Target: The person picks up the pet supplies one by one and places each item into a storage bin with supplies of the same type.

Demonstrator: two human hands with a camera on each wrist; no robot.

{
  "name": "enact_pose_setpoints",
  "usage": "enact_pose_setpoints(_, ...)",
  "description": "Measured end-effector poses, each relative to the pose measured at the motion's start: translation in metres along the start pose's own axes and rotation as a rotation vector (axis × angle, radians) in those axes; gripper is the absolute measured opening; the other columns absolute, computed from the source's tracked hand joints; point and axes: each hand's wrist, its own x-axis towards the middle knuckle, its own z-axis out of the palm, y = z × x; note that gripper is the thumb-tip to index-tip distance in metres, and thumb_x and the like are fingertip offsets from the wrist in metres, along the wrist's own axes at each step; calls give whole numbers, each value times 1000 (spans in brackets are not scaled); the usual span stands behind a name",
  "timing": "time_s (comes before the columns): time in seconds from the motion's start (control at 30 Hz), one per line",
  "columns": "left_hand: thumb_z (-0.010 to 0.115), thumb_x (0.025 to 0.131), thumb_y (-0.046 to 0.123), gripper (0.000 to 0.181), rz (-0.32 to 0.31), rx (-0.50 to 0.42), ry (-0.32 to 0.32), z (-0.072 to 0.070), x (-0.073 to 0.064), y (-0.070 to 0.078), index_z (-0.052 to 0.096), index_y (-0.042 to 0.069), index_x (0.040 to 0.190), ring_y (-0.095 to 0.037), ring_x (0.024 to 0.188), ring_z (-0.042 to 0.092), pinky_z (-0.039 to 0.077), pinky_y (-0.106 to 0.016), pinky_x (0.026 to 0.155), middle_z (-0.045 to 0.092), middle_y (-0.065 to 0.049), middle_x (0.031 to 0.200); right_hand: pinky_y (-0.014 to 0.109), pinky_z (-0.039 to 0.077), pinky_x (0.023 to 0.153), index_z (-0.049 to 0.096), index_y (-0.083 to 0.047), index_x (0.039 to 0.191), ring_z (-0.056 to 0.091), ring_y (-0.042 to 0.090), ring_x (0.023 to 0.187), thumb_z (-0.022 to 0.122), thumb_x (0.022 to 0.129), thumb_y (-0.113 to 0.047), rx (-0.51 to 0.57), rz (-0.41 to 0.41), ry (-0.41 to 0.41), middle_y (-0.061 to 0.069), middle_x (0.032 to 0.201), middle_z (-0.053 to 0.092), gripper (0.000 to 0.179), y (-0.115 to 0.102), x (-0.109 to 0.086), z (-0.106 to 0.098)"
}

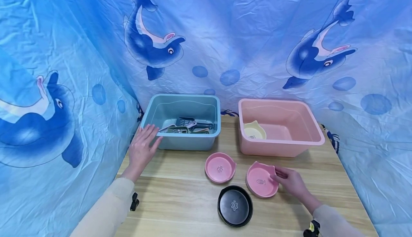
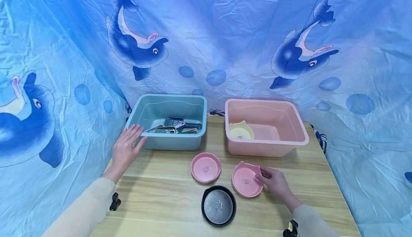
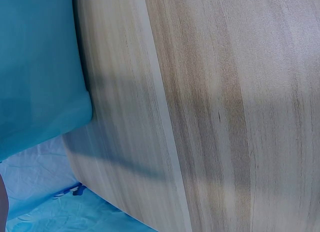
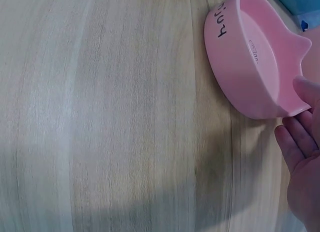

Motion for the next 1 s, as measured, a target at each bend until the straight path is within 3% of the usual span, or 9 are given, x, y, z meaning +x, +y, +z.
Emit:
enact_pose_setpoints(0.1, 80, 95, 32, 46, 0, -4, 0, 0, 0, 0, 75, 5, 133, -41, 130, 66, 43, -59, 121, 71, -18, 137, 35, 64, 93, 67, 11, 133, 75, 40, 114, 82, 97, -18, -19, 5, 1, 25, 122, 76, 50, -3, 0, 3)
enact_pose_setpoints(0.23, 58, 109, 52, 55, -8, -4, -29, -1, 0, 0, 74, 5, 134, -41, 131, 65, 42, -58, 122, 69, -19, 139, 40, 64, 94, 67, 10, 134, 75, 40, 114, 82, 97, -19, -34, 6, 4, 25, 123, 75, 50, -5, 0, 6)
enact_pose_setpoints(0.37, 73, 102, 38, 47, 2, -1, -34, -1, 1, 0, 73, 4, 134, -43, 131, 65, 43, -60, 121, 69, -21, 138, 46, 63, 95, 68, 9, 134, 74, 41, 114, 81, 97, -17, -71, -26, 21, 25, 124, 75, 47, -5, 1, 7)
enact_pose_setpoints(0.47, 87, 86, 20, 51, 11, -8, -17, -1, 2, 0, 74, 3, 133, -44, 130, 66, 43, -61, 120, 70, -21, 137, 49, 62, 95, 69, 7, 135, 74, 42, 114, 81, 97, -15, -108, -64, 47, 25, 124, 75, 45, -3, 3, 7)
enact_pose_setpoints(0.67, 87, 86, 22, 52, 6, -19, 5, 1, 2, 0, 74, 5, 133, -43, 128, 67, 44, -62, 119, 71, -20, 136, 53, 61, 95, 70, 3, 135, 74, 43, 113, 81, 96, -14, -166, -133, 88, 22, 125, 75, 43, 0, 7, 7)
enact_pose_setpoints(0.87, 79, 94, 29, 48, 2, -12, -18, 0, 2, 0, 73, 5, 135, -43, 130, 65, 42, -60, 121, 70, -20, 138, 57, 61, 93, 70, 3, 135, 75, 45, 110, 81, 95, -10, -186, -202, 100, 24, 126, 74, 44, -1, 11, 4)
enact_pose_setpoints(1.0, 82, 92, 27, 49, -1, -17, -17, 0, 3, 1, 73, 5, 134, -44, 130, 66, 43, -60, 121, 70, -20, 137, 59, 61, 92, 70, 3, 135, 74, 47, 110, 81, 95, -8, -216, -232, 94, 24, 127, 73, 44, -3, 15, 3)
